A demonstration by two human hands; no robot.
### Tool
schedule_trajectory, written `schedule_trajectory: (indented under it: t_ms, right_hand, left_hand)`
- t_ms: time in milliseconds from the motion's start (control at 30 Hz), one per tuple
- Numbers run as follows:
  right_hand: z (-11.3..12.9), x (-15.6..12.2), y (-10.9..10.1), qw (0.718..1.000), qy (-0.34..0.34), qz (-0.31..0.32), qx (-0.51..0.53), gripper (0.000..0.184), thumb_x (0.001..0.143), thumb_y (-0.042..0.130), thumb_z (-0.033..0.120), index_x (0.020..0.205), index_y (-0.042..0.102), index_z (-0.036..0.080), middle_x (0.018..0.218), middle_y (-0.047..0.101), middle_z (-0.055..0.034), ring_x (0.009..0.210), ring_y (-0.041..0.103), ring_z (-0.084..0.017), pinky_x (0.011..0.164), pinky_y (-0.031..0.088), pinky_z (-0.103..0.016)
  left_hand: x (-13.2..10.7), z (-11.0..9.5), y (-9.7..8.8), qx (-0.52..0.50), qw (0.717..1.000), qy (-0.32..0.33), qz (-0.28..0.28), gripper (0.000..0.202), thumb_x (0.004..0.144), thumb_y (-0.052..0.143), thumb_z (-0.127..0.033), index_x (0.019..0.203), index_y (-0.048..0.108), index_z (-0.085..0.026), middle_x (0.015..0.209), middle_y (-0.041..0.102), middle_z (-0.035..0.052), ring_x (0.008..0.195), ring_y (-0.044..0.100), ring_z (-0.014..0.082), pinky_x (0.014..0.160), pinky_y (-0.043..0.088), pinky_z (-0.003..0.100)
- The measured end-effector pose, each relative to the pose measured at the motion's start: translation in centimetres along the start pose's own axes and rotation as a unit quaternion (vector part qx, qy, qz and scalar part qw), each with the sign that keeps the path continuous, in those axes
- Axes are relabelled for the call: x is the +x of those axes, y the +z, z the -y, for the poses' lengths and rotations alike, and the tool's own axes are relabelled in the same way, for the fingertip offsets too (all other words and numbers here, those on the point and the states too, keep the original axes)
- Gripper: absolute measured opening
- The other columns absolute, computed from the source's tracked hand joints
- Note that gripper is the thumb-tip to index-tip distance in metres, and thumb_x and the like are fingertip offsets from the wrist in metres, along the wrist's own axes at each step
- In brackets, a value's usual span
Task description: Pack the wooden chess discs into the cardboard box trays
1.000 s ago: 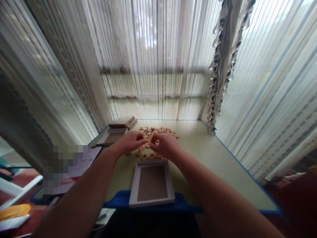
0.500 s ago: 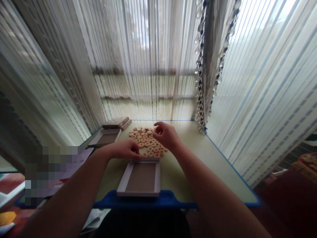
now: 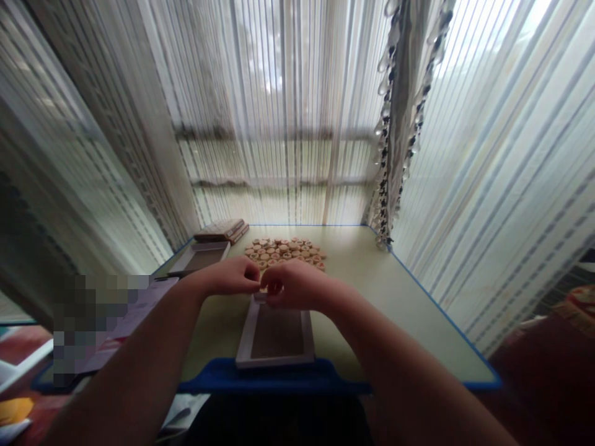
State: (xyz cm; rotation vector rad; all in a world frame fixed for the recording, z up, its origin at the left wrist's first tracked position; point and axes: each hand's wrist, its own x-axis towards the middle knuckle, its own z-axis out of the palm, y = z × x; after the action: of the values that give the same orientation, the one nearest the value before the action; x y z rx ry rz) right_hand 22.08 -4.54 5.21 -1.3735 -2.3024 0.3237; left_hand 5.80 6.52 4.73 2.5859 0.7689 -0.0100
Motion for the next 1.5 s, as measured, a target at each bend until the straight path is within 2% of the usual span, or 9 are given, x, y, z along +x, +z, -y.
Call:
schedule_trajectory:
  t_ms: [167, 333, 500, 700, 867, 1000, 1133, 1267, 1500]
  right_hand:
    - [1.8, -0.1, 1.5, 0.991, -0.024, 0.057, -0.121, 0.013, 0.068, 0.059, 0.023, 0.078, 0.066, 0.021, 0.072, 0.062, -0.0021, 0.069, 0.054, -0.014, 0.059, 0.037, -0.025]
    - [1.3, 0.0, 1.2, 0.992, -0.056, 0.053, -0.097, 0.015, 0.071, 0.060, 0.029, 0.081, 0.067, 0.020, 0.084, 0.061, -0.0036, 0.076, 0.053, -0.014, 0.069, 0.039, -0.026]
    - [0.5, 0.0, 0.5, 0.994, -0.040, 0.071, -0.073, 0.015, 0.069, 0.063, 0.029, 0.078, 0.069, 0.019, 0.081, 0.060, -0.0029, 0.072, 0.053, -0.012, 0.066, 0.040, -0.023]
    - [0.2, 0.3, 1.2, 0.995, -0.043, 0.067, -0.066, 0.013, 0.072, 0.059, 0.026, 0.076, 0.069, 0.020, 0.078, 0.060, -0.0026, 0.068, 0.052, -0.011, 0.063, 0.039, -0.023]
    - [-0.2, 0.1, 1.4, 0.994, -0.048, 0.067, -0.071, 0.019, 0.074, 0.056, 0.031, 0.086, 0.067, 0.022, 0.075, 0.061, -0.0014, 0.062, 0.050, -0.010, 0.057, 0.035, -0.022]
    - [-0.7, 0.2, 1.7, 0.993, -0.017, 0.048, -0.103, 0.026, 0.071, 0.059, 0.041, 0.085, 0.066, 0.019, 0.072, 0.061, -0.0027, 0.062, 0.049, -0.012, 0.055, 0.033, -0.023]
    - [-0.7, 0.3, 1.8, 0.992, -0.031, 0.055, -0.108, 0.020, 0.071, 0.059, 0.036, 0.082, 0.067, 0.021, 0.077, 0.059, -0.0030, 0.067, 0.050, -0.012, 0.058, 0.034, -0.023]
    - [-0.3, 0.3, 1.7, 0.991, -0.034, 0.048, -0.122, 0.026, 0.071, 0.059, 0.037, 0.090, 0.067, 0.022, 0.084, 0.057, -0.0035, 0.066, 0.050, -0.012, 0.055, 0.033, -0.023]
    - [-0.3, 0.4, 2.2, 0.989, -0.031, 0.019, -0.145, 0.023, 0.074, 0.056, 0.042, 0.076, 0.068, 0.022, 0.075, 0.055, -0.0022, 0.063, 0.049, -0.011, 0.053, 0.029, -0.023]
  left_hand:
    - [-0.5, 0.2, -0.5, -0.041, 0.998, -0.008, 0.042, 0.017, 0.057, 0.049, -0.025, 0.062, 0.060, -0.013, 0.053, 0.050, -0.0021, 0.051, 0.044, 0.0091, 0.046, 0.031, 0.020]
    - [-0.5, 0.8, -0.5, -0.087, 0.991, -0.053, 0.086, 0.020, 0.060, 0.047, -0.029, 0.067, 0.058, -0.014, 0.049, 0.045, -0.0030, 0.042, 0.044, 0.0094, 0.039, 0.030, 0.020]
    - [-0.4, 0.8, -0.4, -0.094, 0.991, -0.037, 0.091, 0.019, 0.061, 0.050, -0.031, 0.067, 0.058, -0.014, 0.050, 0.047, -0.0029, 0.042, 0.045, 0.0089, 0.039, 0.032, 0.019]
    - [-0.3, 1.0, -0.2, -0.074, 0.992, -0.043, 0.088, 0.026, 0.062, 0.054, -0.037, 0.073, 0.061, -0.014, 0.051, 0.049, -0.0026, 0.043, 0.045, 0.0087, 0.040, 0.031, 0.019]
    - [-0.2, 0.7, -0.3, -0.060, 0.997, -0.013, 0.036, 0.029, 0.063, 0.054, -0.037, 0.076, 0.065, -0.013, 0.060, 0.056, 0.0000, 0.052, 0.046, 0.0085, 0.046, 0.032, 0.019]
    - [-0.3, 0.5, -0.2, -0.069, 0.995, -0.031, 0.058, 0.030, 0.065, 0.052, -0.038, 0.071, 0.065, -0.012, 0.053, 0.051, -0.0011, 0.048, 0.044, 0.0087, 0.045, 0.031, 0.020]
    - [-0.3, 0.7, -0.2, -0.074, 0.995, -0.023, 0.070, 0.029, 0.064, 0.054, -0.039, 0.069, 0.064, -0.012, 0.051, 0.051, -0.0010, 0.047, 0.044, 0.0090, 0.044, 0.032, 0.020]
    - [-0.3, 1.0, -0.3, -0.084, 0.993, -0.028, 0.075, 0.031, 0.065, 0.054, -0.041, 0.071, 0.065, -0.012, 0.053, 0.054, -0.0003, 0.046, 0.043, 0.0081, 0.045, 0.032, 0.020]
    - [-0.4, 1.0, -0.3, -0.095, 0.990, -0.042, 0.091, 0.033, 0.065, 0.056, -0.043, 0.071, 0.066, -0.012, 0.056, 0.059, 0.0019, 0.046, 0.042, 0.0073, 0.043, 0.029, 0.019]
